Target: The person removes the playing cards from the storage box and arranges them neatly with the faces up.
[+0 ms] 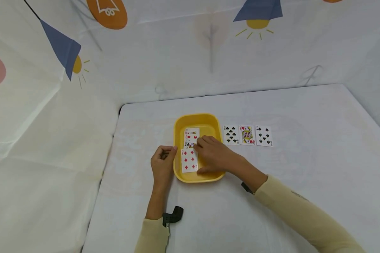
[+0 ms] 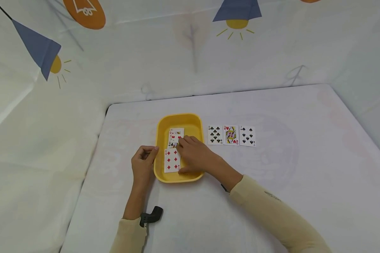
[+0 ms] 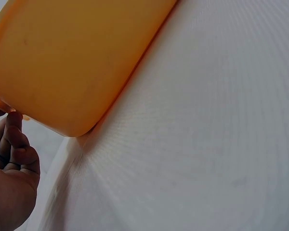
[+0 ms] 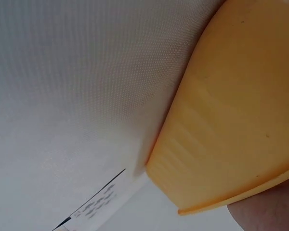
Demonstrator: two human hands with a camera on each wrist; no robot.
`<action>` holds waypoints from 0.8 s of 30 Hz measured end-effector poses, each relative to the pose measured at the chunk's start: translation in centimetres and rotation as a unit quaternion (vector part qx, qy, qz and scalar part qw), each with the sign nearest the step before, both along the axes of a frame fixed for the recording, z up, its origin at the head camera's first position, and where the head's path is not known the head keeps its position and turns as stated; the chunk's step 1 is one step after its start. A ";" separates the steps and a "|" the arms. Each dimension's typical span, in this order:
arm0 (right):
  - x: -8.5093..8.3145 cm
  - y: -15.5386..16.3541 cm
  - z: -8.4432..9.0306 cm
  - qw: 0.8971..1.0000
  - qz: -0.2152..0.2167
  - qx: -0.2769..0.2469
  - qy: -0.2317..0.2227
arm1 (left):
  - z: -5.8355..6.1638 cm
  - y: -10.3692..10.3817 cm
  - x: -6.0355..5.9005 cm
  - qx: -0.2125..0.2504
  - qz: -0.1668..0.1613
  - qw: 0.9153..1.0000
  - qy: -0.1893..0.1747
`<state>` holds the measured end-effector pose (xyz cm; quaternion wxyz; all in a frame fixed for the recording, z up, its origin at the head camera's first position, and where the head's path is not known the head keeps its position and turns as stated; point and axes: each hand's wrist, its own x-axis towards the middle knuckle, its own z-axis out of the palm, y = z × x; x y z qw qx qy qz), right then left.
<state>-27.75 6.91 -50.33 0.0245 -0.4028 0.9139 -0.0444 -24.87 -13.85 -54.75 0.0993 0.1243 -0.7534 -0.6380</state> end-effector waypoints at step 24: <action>-0.6 -0.9 0.0 0.998 -0.020 0.046 -0.026 | 0.0 0.0 0.0 0.013 -0.004 1.000 0.008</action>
